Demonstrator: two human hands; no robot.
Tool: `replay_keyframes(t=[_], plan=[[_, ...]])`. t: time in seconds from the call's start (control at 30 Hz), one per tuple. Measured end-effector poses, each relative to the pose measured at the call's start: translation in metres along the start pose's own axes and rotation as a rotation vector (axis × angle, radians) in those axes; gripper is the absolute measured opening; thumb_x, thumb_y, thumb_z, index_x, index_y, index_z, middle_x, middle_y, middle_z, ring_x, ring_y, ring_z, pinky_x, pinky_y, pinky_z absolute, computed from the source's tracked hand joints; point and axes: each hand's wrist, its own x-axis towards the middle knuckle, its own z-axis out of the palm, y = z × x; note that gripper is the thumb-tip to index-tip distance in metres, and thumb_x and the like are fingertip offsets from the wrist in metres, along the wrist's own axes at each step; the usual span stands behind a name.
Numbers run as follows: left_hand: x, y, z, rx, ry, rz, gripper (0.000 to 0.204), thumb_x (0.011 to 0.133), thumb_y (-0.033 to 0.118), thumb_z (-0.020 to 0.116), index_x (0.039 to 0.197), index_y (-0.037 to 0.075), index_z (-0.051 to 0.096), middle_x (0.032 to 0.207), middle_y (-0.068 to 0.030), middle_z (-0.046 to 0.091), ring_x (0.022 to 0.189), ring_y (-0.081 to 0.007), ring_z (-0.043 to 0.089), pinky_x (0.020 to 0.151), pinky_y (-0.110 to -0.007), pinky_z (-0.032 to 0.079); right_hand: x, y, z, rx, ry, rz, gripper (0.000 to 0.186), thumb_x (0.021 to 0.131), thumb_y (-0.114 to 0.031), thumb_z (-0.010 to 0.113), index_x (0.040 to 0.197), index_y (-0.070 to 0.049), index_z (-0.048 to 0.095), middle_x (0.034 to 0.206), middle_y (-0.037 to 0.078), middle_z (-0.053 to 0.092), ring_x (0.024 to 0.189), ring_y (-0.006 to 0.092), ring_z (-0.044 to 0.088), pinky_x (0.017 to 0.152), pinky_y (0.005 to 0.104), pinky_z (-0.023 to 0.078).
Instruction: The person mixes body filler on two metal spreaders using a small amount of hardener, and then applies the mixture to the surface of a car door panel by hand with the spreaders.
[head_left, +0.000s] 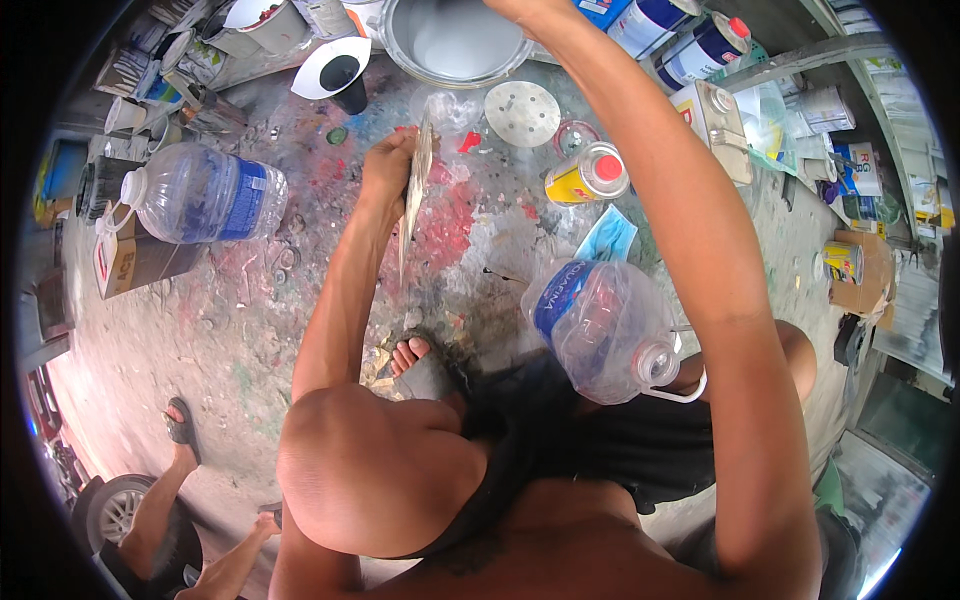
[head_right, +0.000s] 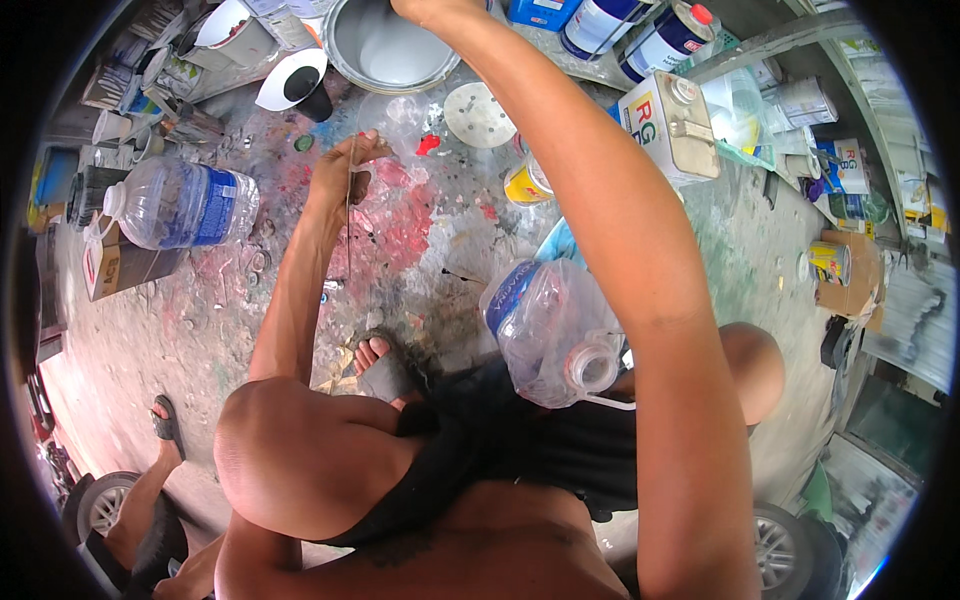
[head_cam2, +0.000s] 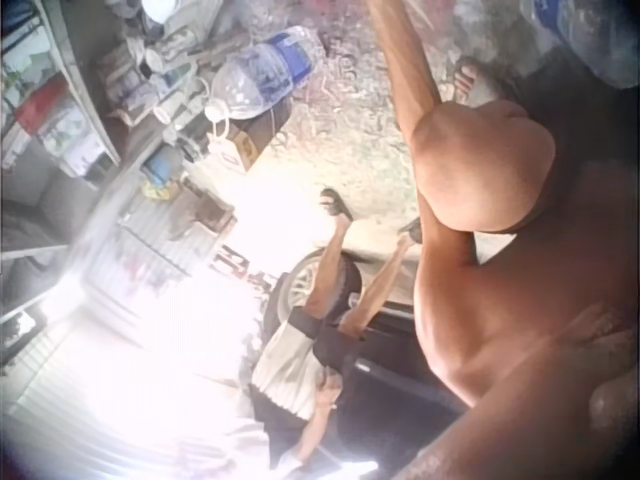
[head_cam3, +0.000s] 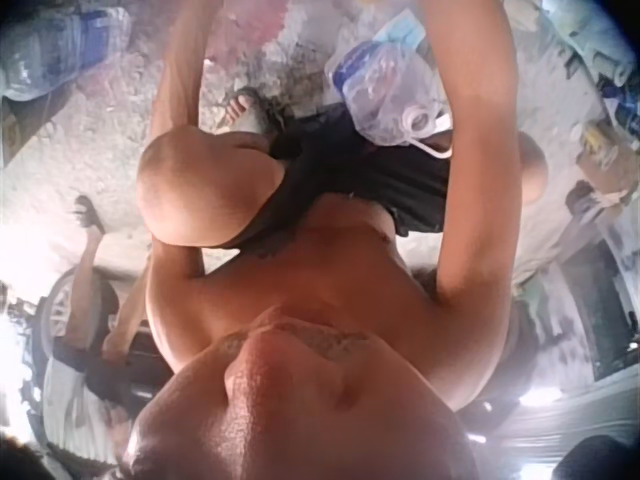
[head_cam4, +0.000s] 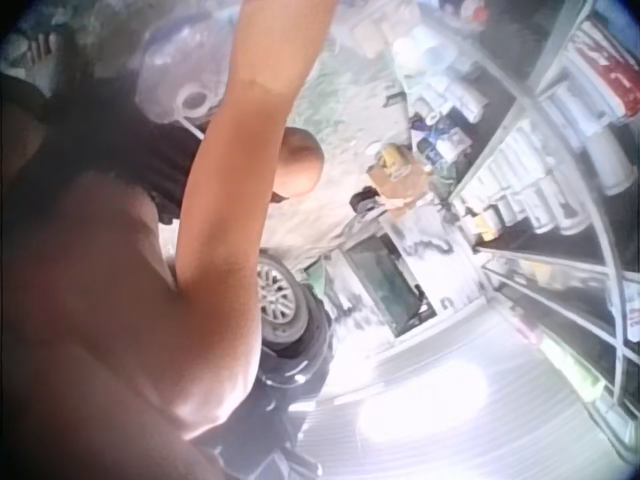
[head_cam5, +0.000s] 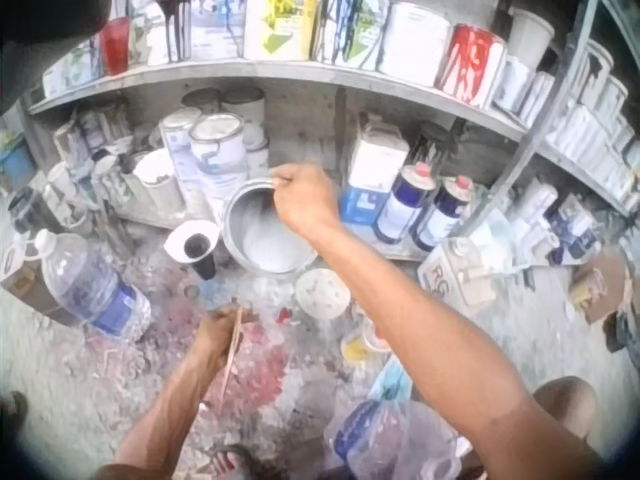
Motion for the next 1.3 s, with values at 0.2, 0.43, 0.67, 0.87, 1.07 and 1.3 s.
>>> replay_keyframes(t=[0.2,0.43,0.67,0.87,1.07,1.3], plan=[[0.002,0.004,0.006,-0.003,-0.011,0.015,0.016,0.095,0.009,0.055,0.098,-0.003,0.066,0.085,-0.0065,0.067,0.067,-0.0104,0.059,0.060,-0.023,0.049,-0.001,0.007,0.000,0.004,0.009,-0.060,0.023,0.084,-0.018,0.057,0.098,-0.009,0.073,0.097,0.019,0.069,0.095,0.0352,0.065,0.086,0.0403,0.050],[0.009,-0.003,0.001,-0.004,-0.045,0.074,0.038,0.088,0.038,0.068,0.095,0.001,0.067,0.092,-0.0119,0.071,0.039,-0.0056,0.038,0.036,-0.023,0.024,-0.005,0.000,-0.005,-0.007,-0.023,-0.084,0.021,0.084,-0.016,0.058,0.096,-0.008,0.073,0.094,0.019,0.069,0.092,0.0353,0.066,0.084,0.0406,0.050],[-0.005,0.001,0.005,-0.061,0.023,0.007,0.023,0.090,0.020,0.068,0.095,-0.002,0.066,0.089,-0.0069,0.067,0.074,-0.0101,0.058,0.064,-0.023,0.047,-0.014,-0.010,-0.013,-0.011,-0.105,-0.116,0.019,0.083,-0.014,0.058,0.094,-0.009,0.074,0.092,0.020,0.068,0.090,0.0360,0.066,0.082,0.0419,0.050],[-0.003,0.001,0.005,-0.016,0.011,0.012,0.022,0.090,0.020,0.067,0.096,-0.001,0.067,0.090,-0.0070,0.068,0.075,-0.0101,0.058,0.066,-0.023,0.047,-0.013,-0.010,-0.015,-0.027,-0.121,-0.122,0.020,0.084,-0.015,0.058,0.094,-0.010,0.074,0.092,0.020,0.068,0.090,0.0367,0.065,0.082,0.0425,0.050],[0.005,-0.005,0.001,-0.016,-0.005,0.036,0.015,0.094,0.011,0.059,0.096,-0.002,0.067,0.086,-0.0062,0.068,0.069,-0.0092,0.058,0.059,-0.022,0.046,-0.012,-0.008,-0.013,-0.053,-0.101,-0.106,0.020,0.084,-0.015,0.058,0.095,-0.011,0.074,0.092,0.020,0.069,0.091,0.0356,0.066,0.082,0.0420,0.050],[0.015,-0.020,-0.004,-0.008,-0.011,0.083,0.029,0.088,0.034,0.069,0.091,0.005,0.069,0.092,-0.0082,0.072,0.038,-0.0050,0.035,0.035,-0.022,0.023,-0.013,-0.015,-0.017,-0.084,-0.158,-0.063,0.020,0.085,-0.016,0.059,0.096,-0.012,0.074,0.095,0.018,0.069,0.092,0.0345,0.066,0.082,0.0411,0.050]])
